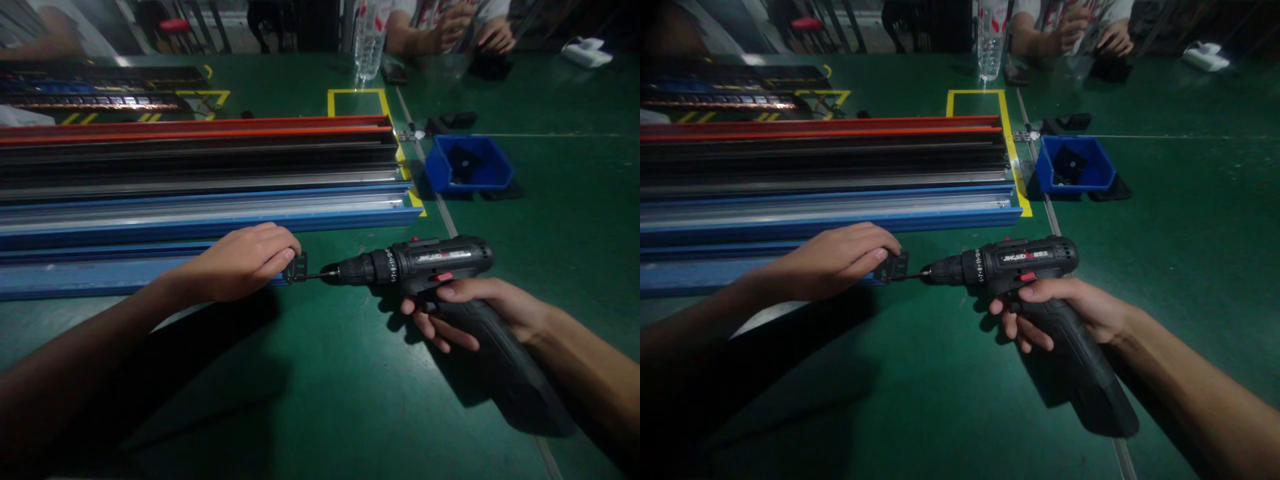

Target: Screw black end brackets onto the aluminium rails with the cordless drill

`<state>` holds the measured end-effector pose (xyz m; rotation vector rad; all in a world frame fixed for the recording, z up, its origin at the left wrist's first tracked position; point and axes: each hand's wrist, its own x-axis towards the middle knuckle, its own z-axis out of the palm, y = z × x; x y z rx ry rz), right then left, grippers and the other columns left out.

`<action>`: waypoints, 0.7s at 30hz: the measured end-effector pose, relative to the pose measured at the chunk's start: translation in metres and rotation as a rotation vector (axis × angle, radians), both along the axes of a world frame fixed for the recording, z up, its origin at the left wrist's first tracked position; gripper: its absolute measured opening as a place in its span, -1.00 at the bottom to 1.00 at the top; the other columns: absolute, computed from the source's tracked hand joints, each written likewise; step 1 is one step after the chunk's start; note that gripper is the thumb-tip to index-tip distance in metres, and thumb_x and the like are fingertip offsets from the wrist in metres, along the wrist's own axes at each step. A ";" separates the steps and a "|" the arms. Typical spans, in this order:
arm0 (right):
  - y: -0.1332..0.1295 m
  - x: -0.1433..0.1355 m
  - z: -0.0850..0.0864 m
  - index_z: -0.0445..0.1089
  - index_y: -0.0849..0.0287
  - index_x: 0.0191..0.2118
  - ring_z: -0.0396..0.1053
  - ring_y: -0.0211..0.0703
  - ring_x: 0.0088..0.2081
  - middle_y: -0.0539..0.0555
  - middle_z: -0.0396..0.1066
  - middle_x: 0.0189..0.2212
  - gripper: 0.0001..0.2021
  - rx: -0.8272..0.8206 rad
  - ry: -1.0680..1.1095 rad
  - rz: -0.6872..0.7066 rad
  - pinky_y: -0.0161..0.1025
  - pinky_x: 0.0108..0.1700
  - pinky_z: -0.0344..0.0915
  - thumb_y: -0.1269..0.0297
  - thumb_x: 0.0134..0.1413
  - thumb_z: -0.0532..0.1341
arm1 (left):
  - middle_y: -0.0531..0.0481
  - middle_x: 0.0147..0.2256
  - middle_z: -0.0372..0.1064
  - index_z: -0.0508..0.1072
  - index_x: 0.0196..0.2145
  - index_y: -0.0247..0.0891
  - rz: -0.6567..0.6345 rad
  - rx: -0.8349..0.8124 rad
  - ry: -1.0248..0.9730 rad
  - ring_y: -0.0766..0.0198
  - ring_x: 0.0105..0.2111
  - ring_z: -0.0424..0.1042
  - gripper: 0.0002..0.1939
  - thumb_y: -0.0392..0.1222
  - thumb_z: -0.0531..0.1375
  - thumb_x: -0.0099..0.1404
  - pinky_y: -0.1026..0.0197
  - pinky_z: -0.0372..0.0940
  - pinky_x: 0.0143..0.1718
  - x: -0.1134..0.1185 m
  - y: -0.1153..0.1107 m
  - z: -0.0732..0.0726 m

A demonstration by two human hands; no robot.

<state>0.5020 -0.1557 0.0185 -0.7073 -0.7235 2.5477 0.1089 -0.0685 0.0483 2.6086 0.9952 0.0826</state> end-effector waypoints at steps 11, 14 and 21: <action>-0.005 0.000 -0.002 0.62 0.36 -0.03 0.45 -0.35 -0.54 0.19 0.63 -0.25 -0.71 0.087 -0.076 -0.016 -0.29 -0.24 0.54 0.20 0.35 0.32 | -0.08 0.00 0.55 0.54 0.03 -0.21 0.027 -0.028 -0.002 0.10 0.00 0.49 -0.52 0.00 -0.13 0.63 0.07 0.30 0.11 -0.001 -0.001 0.001; -0.006 0.000 -0.002 0.63 0.32 -0.08 0.44 -0.35 -0.56 0.13 0.58 -0.33 -0.71 0.060 -0.125 -0.033 -0.33 -0.28 0.51 0.15 0.31 0.36 | -0.08 0.00 0.54 0.52 0.05 -0.19 0.046 -0.047 -0.008 0.11 0.01 0.48 -0.54 -0.01 -0.13 0.64 0.07 0.30 0.12 -0.001 -0.002 0.001; -0.006 0.000 -0.001 0.64 0.31 -0.13 0.43 -0.37 -0.56 0.10 0.54 -0.38 -0.74 0.028 -0.132 -0.031 -0.35 -0.29 0.48 0.17 0.33 0.35 | -0.09 0.00 0.54 0.52 0.02 -0.20 0.045 -0.055 0.003 0.10 0.02 0.47 -0.54 -0.03 -0.14 0.63 0.05 0.30 0.10 0.001 -0.001 0.001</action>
